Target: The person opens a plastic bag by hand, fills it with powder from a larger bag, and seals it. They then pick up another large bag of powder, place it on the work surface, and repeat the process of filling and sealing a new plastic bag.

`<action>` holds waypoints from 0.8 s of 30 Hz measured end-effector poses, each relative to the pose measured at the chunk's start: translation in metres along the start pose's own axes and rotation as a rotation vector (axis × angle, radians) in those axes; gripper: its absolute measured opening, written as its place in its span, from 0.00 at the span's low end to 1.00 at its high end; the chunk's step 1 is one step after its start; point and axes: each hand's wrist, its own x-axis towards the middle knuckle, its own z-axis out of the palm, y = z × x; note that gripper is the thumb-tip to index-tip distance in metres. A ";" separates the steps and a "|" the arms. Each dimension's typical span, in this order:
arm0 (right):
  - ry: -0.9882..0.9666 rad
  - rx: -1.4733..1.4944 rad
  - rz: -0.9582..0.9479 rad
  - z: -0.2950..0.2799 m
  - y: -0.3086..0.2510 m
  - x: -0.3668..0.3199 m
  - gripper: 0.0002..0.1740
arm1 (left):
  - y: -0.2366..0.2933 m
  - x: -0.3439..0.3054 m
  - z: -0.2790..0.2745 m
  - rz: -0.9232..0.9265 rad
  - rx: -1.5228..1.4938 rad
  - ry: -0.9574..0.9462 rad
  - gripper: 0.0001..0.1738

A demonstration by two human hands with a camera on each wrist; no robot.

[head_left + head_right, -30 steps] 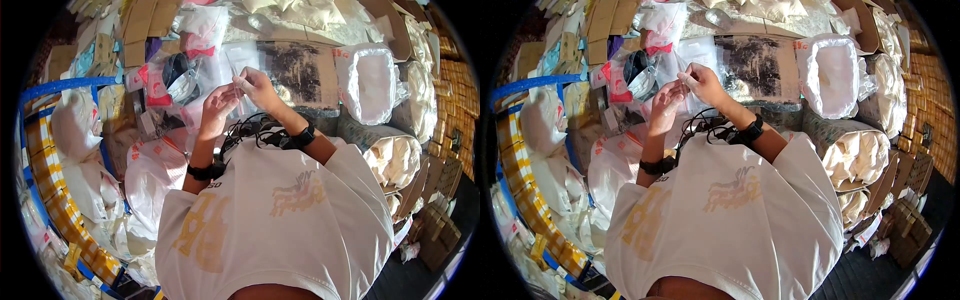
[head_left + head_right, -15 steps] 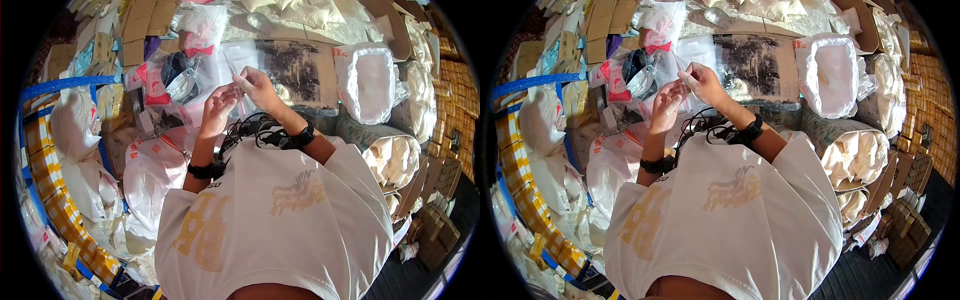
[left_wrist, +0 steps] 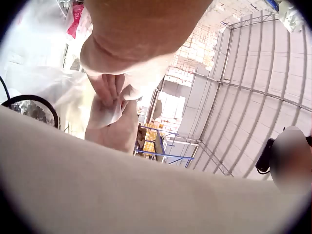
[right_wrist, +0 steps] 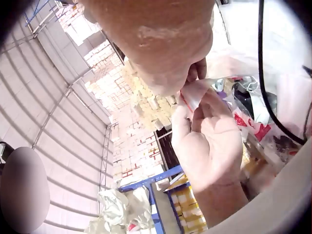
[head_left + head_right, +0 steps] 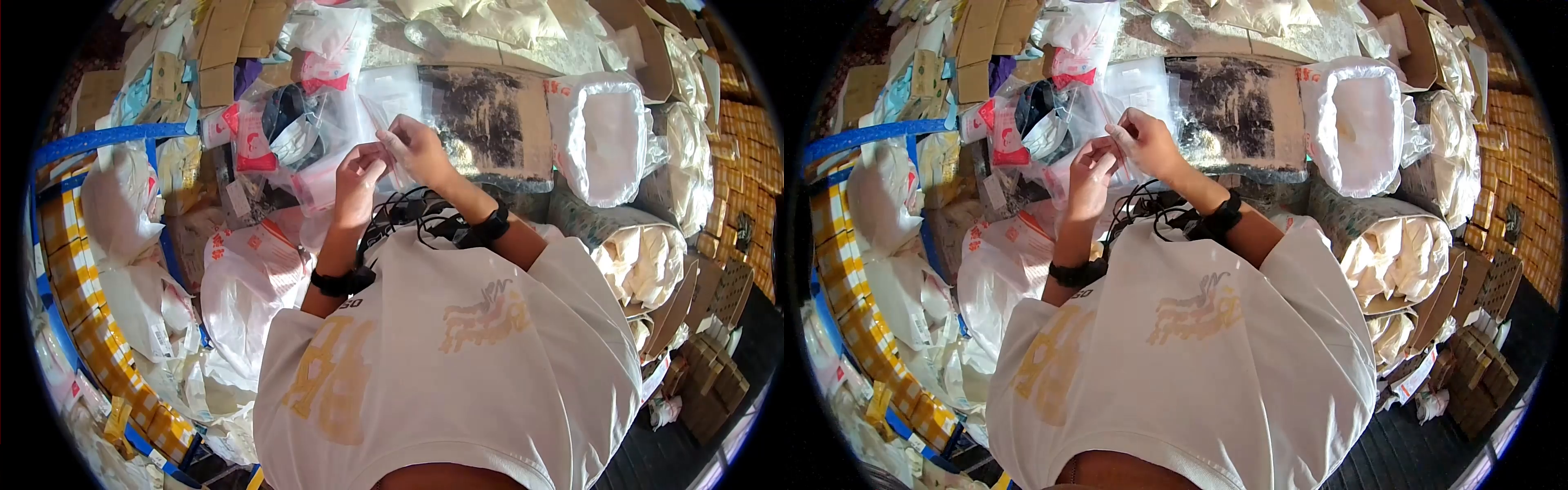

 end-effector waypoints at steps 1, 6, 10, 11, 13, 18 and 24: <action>0.022 -0.087 -0.003 0.002 0.000 0.000 0.16 | -0.002 0.002 0.003 0.005 0.038 0.048 0.10; -0.051 -0.180 0.158 0.003 0.000 0.003 0.20 | -0.012 0.020 -0.002 0.127 0.376 0.072 0.02; -0.161 -0.023 0.123 0.004 0.031 0.011 0.16 | -0.015 0.028 -0.008 0.281 0.598 0.084 0.04; -0.152 -0.087 0.058 0.004 0.034 0.011 0.15 | -0.021 0.030 -0.013 0.310 0.618 0.116 0.04; -0.113 -0.259 -0.098 0.005 0.032 0.011 0.11 | -0.009 0.023 -0.007 0.364 0.785 0.153 0.05; -0.197 -0.323 -0.206 0.015 0.042 0.010 0.10 | -0.013 0.024 -0.028 0.391 1.049 0.024 0.11; -0.121 -0.600 -0.186 0.026 0.045 -0.003 0.09 | -0.046 0.023 -0.056 0.502 1.055 0.155 0.09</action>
